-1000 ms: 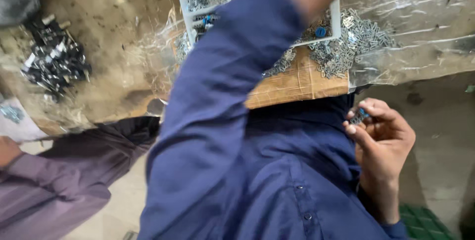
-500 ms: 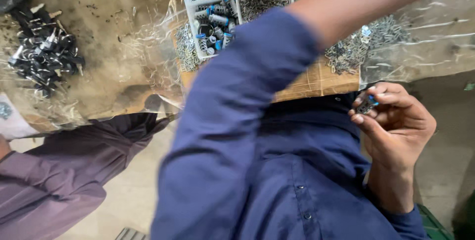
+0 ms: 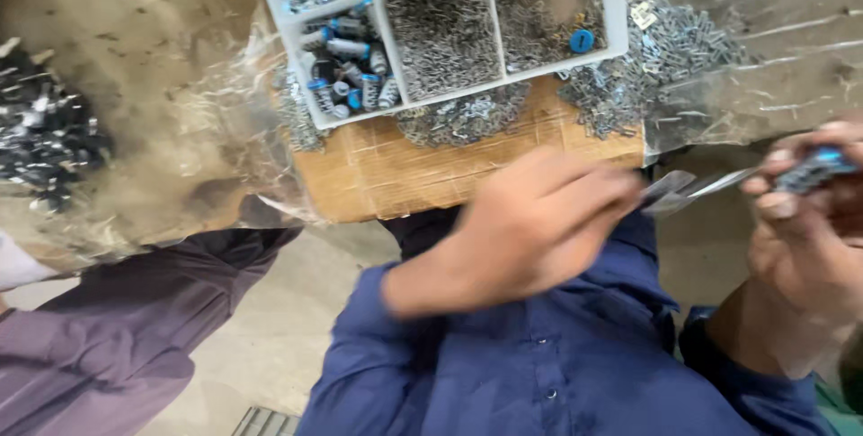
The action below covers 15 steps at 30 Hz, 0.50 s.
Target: The person assembles small cylindrical key components by hand, inserting metal pins into a blue-and-white cylinder and placing the finished units into a compartmentalized tray. The workspace contains piles of keys and metal parts on a wooden table.
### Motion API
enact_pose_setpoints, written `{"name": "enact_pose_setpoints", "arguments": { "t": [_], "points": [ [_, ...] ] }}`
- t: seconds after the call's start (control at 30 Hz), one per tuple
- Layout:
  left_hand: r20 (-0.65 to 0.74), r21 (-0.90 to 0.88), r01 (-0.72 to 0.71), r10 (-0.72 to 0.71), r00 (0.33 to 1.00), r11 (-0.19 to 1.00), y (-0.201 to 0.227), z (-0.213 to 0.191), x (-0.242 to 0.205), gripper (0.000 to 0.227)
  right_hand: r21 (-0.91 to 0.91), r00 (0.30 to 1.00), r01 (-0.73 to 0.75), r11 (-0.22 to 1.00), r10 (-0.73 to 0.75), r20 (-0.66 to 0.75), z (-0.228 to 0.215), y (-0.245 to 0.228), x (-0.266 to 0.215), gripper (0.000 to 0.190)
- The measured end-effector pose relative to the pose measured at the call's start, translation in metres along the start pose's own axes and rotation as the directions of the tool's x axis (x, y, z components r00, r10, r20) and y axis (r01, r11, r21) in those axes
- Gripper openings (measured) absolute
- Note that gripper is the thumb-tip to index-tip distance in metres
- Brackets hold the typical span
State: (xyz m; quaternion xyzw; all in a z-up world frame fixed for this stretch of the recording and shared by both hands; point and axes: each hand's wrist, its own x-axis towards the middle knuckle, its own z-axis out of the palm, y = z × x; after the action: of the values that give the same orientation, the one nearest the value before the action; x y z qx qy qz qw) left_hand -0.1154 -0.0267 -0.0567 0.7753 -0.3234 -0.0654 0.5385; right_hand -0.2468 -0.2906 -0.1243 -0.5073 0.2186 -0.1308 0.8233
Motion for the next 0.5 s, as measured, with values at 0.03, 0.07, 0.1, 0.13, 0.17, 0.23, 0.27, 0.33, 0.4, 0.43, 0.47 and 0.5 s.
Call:
{"name": "enact_pose_setpoints", "arguments": {
  "t": [0.03, 0.07, 0.1, 0.13, 0.17, 0.23, 0.27, 0.33, 0.4, 0.43, 0.47, 0.5],
  "points": [
    [0.004, 0.106, 0.008, -0.008, 1.000, 0.994, -0.005, 0.020, 0.008, 0.023, 0.012, 1.000, 0.001, 1.000, 0.000, -0.030, -0.002, 0.000, -0.001, 0.041],
    [-0.001, 0.219, 0.019, -0.019, 1.000, 0.976, -0.010, 0.037, 0.016, 0.025, 0.026, 0.999, 0.000, 1.000, 0.001, -0.049, -0.004, 0.000, 0.004, 0.042],
    [-0.007, 0.329, 0.031, -0.030, 1.000, 0.944, -0.013, 0.045, 0.018, 0.027, 0.001, 0.999, 0.028, 1.000, -0.028, -0.042, -0.002, 0.006, 0.010, 0.043],
    [-0.034, 0.327, 0.051, -0.042, 0.999, 0.944, -0.016, 0.049, 0.018, 0.025, -0.042, 0.998, 0.059, 0.997, -0.059, -0.010, 0.002, 0.012, 0.018, 0.043],
    [-0.061, 0.325, 0.072, -0.055, 0.997, 0.943, -0.019, 0.050, 0.015, 0.024, -0.083, 0.996, 0.092, 0.992, -0.090, 0.023, 0.006, 0.017, 0.027, 0.042],
    [-0.107, 0.350, 0.115, -0.083, 0.991, 0.930, -0.023, 0.037, -0.003, 0.025, -0.145, 0.987, 0.138, 0.980, -0.124, 0.102, 0.021, 0.031, 0.036, 0.039],
    [-0.128, 0.371, 0.133, -0.092, 0.988, 0.919, -0.022, 0.027, -0.016, 0.028, -0.158, 0.983, 0.152, 0.976, -0.133, 0.126, 0.028, 0.033, 0.039, 0.038],
    [-0.172, 0.421, 0.166, -0.102, 0.980, 0.892, -0.017, 0.003, -0.044, 0.029, -0.131, 0.987, 0.127, 0.983, -0.112, 0.112, 0.041, 0.027, 0.037, 0.038],
    [-0.192, 0.485, 0.252, -0.179, 0.965, 0.838, -0.014, -0.021, -0.066, 0.028, -0.107, 0.991, 0.103, 0.989, -0.093, 0.093, 0.055, 0.019, 0.033, 0.038],
    [-0.193, 0.519, 0.319, -0.255, 0.948, 0.793, -0.013, -0.032, -0.075, 0.028, -0.115, 0.987, 0.110, 0.987, -0.095, 0.130, 0.063, 0.018, 0.033, 0.038],
    [-0.253, 0.533, 0.320, -0.213, 0.944, 0.783, -0.013, -0.041, -0.082, 0.029, -0.125, 0.980, 0.121, 0.985, -0.099, 0.172, 0.071, 0.015, 0.035, 0.039],
    [-0.311, 0.548, 0.322, -0.169, 0.935, 0.772, -0.013, -0.050, -0.089, 0.029, -0.147, 0.959, 0.155, 0.977, -0.113, 0.261, 0.080, 0.016, 0.038, 0.041]
  ]
}}
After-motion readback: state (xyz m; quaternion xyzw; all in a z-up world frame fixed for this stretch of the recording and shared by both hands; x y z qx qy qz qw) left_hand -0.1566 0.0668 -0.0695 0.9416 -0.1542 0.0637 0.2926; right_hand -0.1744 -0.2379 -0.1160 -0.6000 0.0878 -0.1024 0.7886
